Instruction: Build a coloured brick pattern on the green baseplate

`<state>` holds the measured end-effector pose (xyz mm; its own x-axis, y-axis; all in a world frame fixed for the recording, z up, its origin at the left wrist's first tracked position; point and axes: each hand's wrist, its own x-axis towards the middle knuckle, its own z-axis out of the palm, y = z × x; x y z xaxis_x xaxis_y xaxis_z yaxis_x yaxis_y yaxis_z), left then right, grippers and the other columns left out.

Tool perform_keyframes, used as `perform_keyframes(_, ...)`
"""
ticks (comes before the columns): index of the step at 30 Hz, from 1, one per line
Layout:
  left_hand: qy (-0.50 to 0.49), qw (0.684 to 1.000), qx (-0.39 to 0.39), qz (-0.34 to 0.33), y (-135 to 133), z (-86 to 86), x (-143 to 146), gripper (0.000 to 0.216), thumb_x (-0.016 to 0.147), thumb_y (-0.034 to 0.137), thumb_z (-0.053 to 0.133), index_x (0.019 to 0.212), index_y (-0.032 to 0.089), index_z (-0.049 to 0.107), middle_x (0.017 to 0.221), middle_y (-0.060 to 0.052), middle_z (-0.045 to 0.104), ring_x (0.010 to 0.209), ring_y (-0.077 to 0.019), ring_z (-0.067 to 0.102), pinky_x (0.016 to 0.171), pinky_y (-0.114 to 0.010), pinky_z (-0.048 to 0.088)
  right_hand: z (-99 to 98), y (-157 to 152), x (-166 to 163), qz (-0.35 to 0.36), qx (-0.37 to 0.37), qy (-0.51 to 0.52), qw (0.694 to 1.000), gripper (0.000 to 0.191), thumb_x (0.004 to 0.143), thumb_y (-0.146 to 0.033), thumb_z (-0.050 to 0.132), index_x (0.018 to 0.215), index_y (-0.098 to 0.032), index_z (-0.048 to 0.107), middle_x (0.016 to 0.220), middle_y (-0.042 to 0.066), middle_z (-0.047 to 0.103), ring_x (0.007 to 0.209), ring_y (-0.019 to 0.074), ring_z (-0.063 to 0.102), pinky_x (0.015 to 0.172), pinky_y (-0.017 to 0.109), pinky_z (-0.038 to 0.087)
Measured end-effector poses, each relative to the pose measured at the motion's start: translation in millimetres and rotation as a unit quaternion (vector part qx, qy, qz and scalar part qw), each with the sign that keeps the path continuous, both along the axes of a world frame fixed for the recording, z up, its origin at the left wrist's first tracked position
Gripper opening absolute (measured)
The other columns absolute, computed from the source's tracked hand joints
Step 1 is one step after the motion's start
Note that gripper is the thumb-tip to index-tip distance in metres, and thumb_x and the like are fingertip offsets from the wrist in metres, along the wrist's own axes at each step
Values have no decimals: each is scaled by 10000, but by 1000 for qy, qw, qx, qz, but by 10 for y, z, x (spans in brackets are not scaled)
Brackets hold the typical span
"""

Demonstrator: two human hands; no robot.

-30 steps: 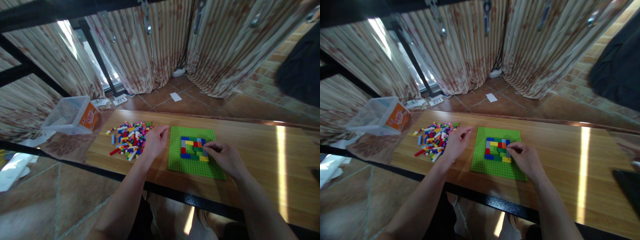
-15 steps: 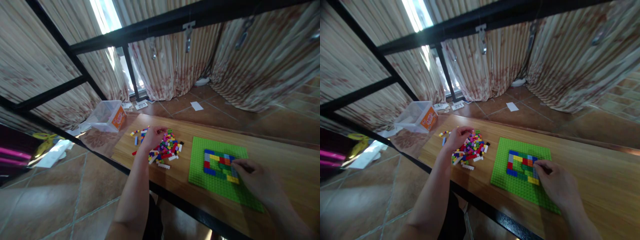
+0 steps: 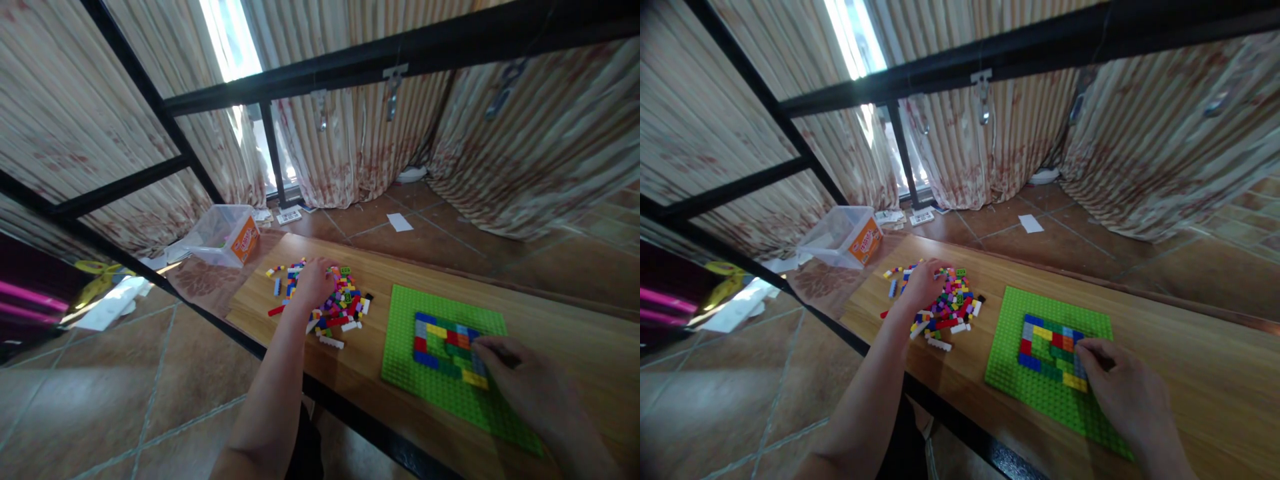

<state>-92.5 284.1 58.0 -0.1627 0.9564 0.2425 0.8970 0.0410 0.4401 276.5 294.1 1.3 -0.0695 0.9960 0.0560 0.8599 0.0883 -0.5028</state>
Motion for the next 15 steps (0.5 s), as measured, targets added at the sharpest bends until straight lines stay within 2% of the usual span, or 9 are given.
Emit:
perform_keyframes(3,-8,1000,-12,-23,-3,4,9,397,770,15,502,1057,152,741,1079,-94,739,1041,-223,658,1007,-375,483,-18,7,14,4,6,1,1000,331,786,-559,554,815,-296,752,773,64,761,661,319,698,541,426,512)
perform_keyframes(7,-12,994,-36,-107,-12,-28,51,379,760,35,531,1037,176,746,1081,-73,744,1059,-216,654,1020,-368,471,-17,-1,6,7,-1,0,1000,327,797,-549,553,830,-288,748,782,67,759,670,315,697,565,431,519)
perform_keyframes(12,-29,975,-66,-209,-28,-49,144,327,752,106,590,1021,206,747,1040,-46,749,967,-194,671,958,-337,492,10,-20,-28,-8,-13,-4,1000,323,795,-542,549,849,-289,742,822,72,762,708,330,694,597,451,507)
perform_keyframes(15,-22,970,-85,-228,-39,-27,215,295,745,129,620,1001,195,749,1007,-54,752,925,-191,674,915,-318,499,33,-29,-44,-11,-31,3,999,316,792,-537,539,843,-294,736,829,59,761,726,319,694,625,448,505)
